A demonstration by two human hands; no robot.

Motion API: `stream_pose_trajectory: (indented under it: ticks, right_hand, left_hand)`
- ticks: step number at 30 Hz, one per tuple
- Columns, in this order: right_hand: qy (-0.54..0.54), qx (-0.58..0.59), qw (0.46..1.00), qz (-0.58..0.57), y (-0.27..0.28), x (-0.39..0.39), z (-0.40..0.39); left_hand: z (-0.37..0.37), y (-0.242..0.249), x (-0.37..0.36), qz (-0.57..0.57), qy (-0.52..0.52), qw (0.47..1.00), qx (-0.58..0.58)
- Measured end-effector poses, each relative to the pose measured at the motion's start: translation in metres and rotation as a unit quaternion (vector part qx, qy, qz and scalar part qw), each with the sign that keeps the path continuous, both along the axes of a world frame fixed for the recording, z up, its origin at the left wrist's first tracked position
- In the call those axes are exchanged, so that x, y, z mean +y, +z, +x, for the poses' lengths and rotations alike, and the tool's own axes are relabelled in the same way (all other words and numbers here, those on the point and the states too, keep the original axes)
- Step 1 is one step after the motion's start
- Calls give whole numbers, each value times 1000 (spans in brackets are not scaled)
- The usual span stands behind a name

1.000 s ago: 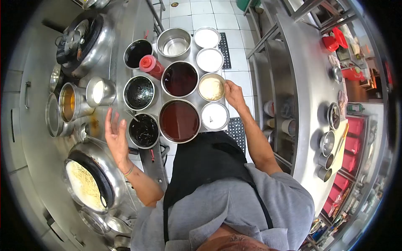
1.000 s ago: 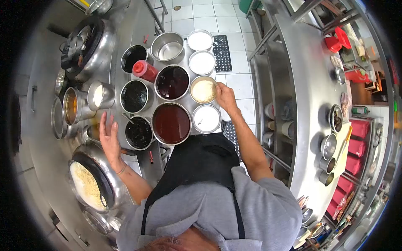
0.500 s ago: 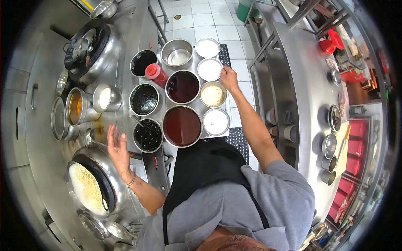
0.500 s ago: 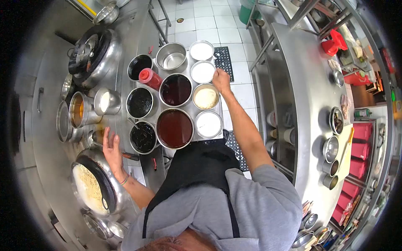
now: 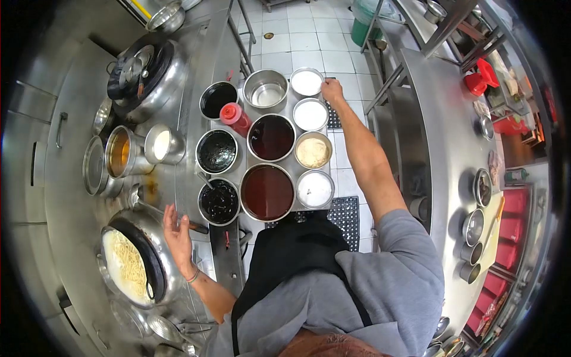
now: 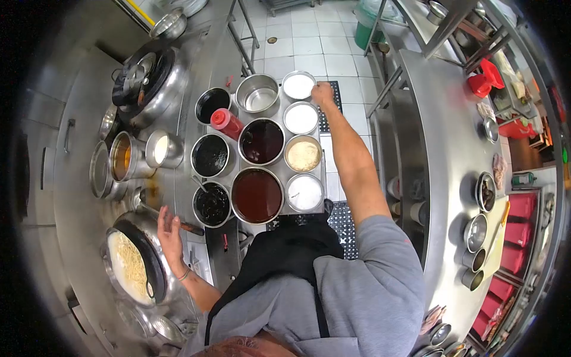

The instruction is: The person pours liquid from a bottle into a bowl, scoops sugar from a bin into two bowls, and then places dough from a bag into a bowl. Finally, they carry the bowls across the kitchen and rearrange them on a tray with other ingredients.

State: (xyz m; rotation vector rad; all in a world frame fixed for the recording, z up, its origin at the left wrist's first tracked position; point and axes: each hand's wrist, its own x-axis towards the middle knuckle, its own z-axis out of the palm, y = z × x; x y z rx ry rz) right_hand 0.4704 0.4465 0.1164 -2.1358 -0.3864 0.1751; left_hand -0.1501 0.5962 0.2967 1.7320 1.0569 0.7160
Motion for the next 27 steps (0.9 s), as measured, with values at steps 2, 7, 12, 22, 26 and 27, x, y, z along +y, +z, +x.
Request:
stream_pose_trajectory:
  ticks: [2, 7, 12, 22, 26, 27]
  right_hand:
    - [7, -24, 999, -28, -2, -2, 0]
    - [-21, -31, 999, 15, -17, -4, -11]
    - [-10, -10, 999, -50, -7, -39, -42]
    - [-1, -26, 999, -46, 5, -63, -96]
    - [7, -15, 1000, -22, 12, -65, -96]
    - [8, -9, 1000, -3, 7, -68, -97]
  left_hand:
    - [-12, 1, -4, -7, 9, 1000, 8]
    - [-31, -14, 2, -18, 28, 999, 6]
    - [-22, -12, 1, -12, 21, 1000, 9]
    - [26, 24, 3, -27, -36, 998, -37]
    - [45, 22, 3, -43, -70, 996, -34]
    - [47, 22, 2, -46, -78, 995, -36]
